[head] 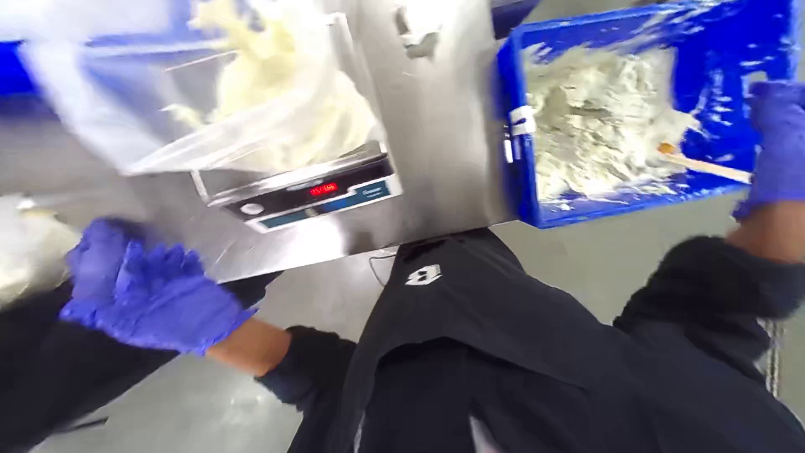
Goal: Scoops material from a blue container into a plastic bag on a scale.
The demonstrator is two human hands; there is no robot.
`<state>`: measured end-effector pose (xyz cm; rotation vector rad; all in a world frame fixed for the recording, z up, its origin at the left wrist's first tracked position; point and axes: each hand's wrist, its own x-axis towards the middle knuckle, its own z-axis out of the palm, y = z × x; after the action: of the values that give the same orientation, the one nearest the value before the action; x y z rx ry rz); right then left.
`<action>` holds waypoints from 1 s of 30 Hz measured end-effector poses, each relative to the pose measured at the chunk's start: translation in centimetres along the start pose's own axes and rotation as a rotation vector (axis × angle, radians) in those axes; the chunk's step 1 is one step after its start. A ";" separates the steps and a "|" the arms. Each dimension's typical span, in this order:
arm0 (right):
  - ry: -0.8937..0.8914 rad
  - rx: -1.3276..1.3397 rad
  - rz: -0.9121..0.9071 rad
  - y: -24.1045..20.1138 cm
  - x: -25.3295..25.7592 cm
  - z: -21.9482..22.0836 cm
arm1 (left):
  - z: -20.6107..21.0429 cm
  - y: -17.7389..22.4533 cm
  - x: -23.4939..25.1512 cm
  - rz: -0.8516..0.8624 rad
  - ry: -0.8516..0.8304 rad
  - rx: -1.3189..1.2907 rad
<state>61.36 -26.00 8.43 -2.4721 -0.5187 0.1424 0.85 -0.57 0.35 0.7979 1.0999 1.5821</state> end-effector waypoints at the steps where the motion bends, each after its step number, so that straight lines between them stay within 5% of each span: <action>1: -0.031 -0.099 -0.017 1.5 2.3 0.6 | 0.7 -0.1 -1.3 -0.023 0.082 0.056; 9: -0.638 -0.689 -0.112 10.0 15.2 15.3 | 3.1 -0.6 -8.0 -0.084 0.277 0.238; 14: -0.828 -0.871 0.161 10.9 16.9 22.1 | 9.9 1.6 -12.2 -0.034 0.344 0.313; 17: -0.967 -0.834 0.120 12.5 19.5 23.5 | 11.2 2.0 -14.8 -0.076 0.492 0.391; 22: -1.048 -0.722 0.049 15.0 17.9 23.0 | 4.0 0.9 -16.3 -0.107 0.308 0.338; 30: -1.030 -0.602 0.049 16.9 18.1 18.2 | 7.6 1.2 -15.3 -0.164 0.285 0.411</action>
<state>79.63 -21.52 -15.93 -2.8244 -1.0207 1.5161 11.36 -13.39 4.59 0.7357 1.6902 1.3757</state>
